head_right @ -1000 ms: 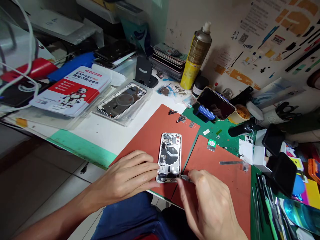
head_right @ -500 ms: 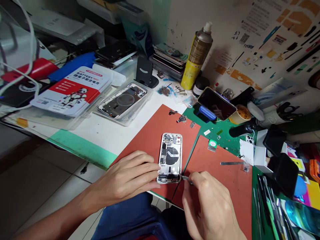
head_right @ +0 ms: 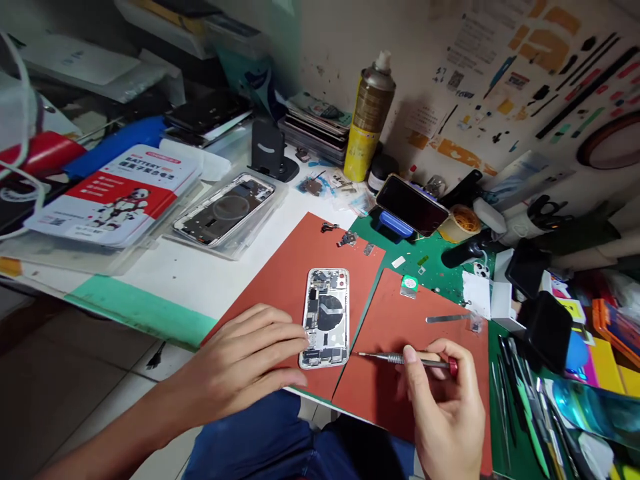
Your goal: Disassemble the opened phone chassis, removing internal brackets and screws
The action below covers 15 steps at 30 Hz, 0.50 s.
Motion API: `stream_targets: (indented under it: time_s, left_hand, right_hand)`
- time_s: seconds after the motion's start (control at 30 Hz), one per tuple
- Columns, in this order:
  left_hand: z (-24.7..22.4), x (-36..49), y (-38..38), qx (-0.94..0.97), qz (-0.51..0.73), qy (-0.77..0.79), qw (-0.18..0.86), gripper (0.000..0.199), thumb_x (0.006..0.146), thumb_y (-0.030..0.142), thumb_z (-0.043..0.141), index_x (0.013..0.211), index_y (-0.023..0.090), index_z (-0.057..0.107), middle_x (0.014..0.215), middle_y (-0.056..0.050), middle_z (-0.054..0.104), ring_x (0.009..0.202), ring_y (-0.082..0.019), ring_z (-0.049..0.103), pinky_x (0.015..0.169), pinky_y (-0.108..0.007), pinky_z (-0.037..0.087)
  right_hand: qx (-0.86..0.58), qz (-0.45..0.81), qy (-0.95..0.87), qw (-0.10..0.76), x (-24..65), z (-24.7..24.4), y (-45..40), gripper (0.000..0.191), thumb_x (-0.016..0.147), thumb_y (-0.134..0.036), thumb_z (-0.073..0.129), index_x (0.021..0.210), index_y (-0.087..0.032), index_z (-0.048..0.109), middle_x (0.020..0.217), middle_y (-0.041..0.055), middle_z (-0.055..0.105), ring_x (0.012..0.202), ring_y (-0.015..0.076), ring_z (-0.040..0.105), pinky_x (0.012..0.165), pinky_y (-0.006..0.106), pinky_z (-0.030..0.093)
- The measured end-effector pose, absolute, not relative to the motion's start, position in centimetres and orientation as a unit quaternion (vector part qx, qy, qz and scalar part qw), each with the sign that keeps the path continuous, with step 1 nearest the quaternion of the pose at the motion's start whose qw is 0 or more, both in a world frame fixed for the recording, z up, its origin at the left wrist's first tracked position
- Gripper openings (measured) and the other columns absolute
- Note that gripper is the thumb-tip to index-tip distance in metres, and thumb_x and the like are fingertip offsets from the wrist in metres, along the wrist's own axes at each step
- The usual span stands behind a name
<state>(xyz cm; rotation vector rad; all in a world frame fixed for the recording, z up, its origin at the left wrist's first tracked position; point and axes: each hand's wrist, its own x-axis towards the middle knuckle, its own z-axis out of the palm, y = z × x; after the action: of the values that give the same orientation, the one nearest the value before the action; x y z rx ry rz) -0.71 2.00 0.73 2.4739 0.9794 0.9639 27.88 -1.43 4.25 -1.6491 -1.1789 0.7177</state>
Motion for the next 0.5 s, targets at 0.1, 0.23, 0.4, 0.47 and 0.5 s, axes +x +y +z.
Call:
stream_targets:
  time_s: [0.1, 0.23, 0.4, 0.47, 0.5]
  left_hand:
    - [1.7, 1.6, 2.1, 0.855, 0.34, 0.35, 0.173, 0.014, 0.108, 0.018, 0.058, 0.119, 0.019, 0.066, 0.105, -0.004, 0.073, 0.092, -0.022, 0.062, 0.09, -0.041, 0.051]
    - [2.6, 5.8, 2.6, 0.866, 0.331, 0.318, 0.2, 0.018, 0.111, 0.018, 0.053, 0.125, 0.019, 0.064, 0.108, -0.004, 0.072, 0.095, -0.022, 0.063, 0.085, -0.038, 0.053]
    - [3.0, 9.3, 3.4, 0.875, 0.309, 0.261, 0.267, 0.017, 0.109, 0.009, 0.049, 0.108, 0.019, 0.062, 0.098, -0.003, 0.07, 0.084, -0.019, 0.059, 0.076, -0.034, 0.048]
    - [3.1, 10.5, 3.6, 0.884, 0.298, 0.24, 0.27, 0.018, 0.109, 0.008, 0.048, 0.107, 0.019, 0.061, 0.094, -0.002, 0.069, 0.081, -0.018, 0.058, 0.073, -0.033, 0.047]
    - [3.1, 11.1, 3.7, 0.889, 0.293, 0.229, 0.268, 0.017, 0.109, 0.009, 0.047, 0.107, 0.019, 0.06, 0.093, -0.002, 0.069, 0.08, -0.018, 0.059, 0.072, -0.033, 0.046]
  right_hand:
    - [-0.655, 0.394, -0.37, 0.528, 28.5, 3.2, -1.8, 0.04, 0.086, -0.041, 0.089, 0.106, -0.024, 0.058, 0.061, -0.0064, 0.063, 0.051, 0.0135, 0.064, 0.052, 0.022, 0.056]
    - [-0.627, 0.424, -0.301, 0.58, 29.5, 2.6, -2.7, 0.048, 0.083, -0.041, 0.092, 0.108, -0.024, 0.055, 0.062, -0.0058, 0.065, 0.051, 0.0135, 0.064, 0.052, 0.022, 0.055]
    - [-0.633, 0.434, -0.267, 0.583, 31.1, 2.5, -4.5, 0.052, 0.084, -0.044, 0.091, 0.112, -0.024, 0.052, 0.07, -0.0007, 0.073, 0.052, 0.0139, 0.064, 0.05, 0.022, 0.053]
    - [-0.631, 0.432, -0.262, 0.589, 31.9, 2.3, -5.3, 0.051, 0.085, -0.046, 0.089, 0.112, -0.024, 0.052, 0.072, 0.0006, 0.074, 0.051, 0.0136, 0.063, 0.05, 0.023, 0.052]
    - [-0.632, 0.426, -0.259, 0.593, 32.5, 2.2, -5.8, 0.05, 0.086, -0.046, 0.089, 0.111, -0.023, 0.052, 0.072, 0.0011, 0.075, 0.052, 0.0138, 0.064, 0.051, 0.023, 0.053]
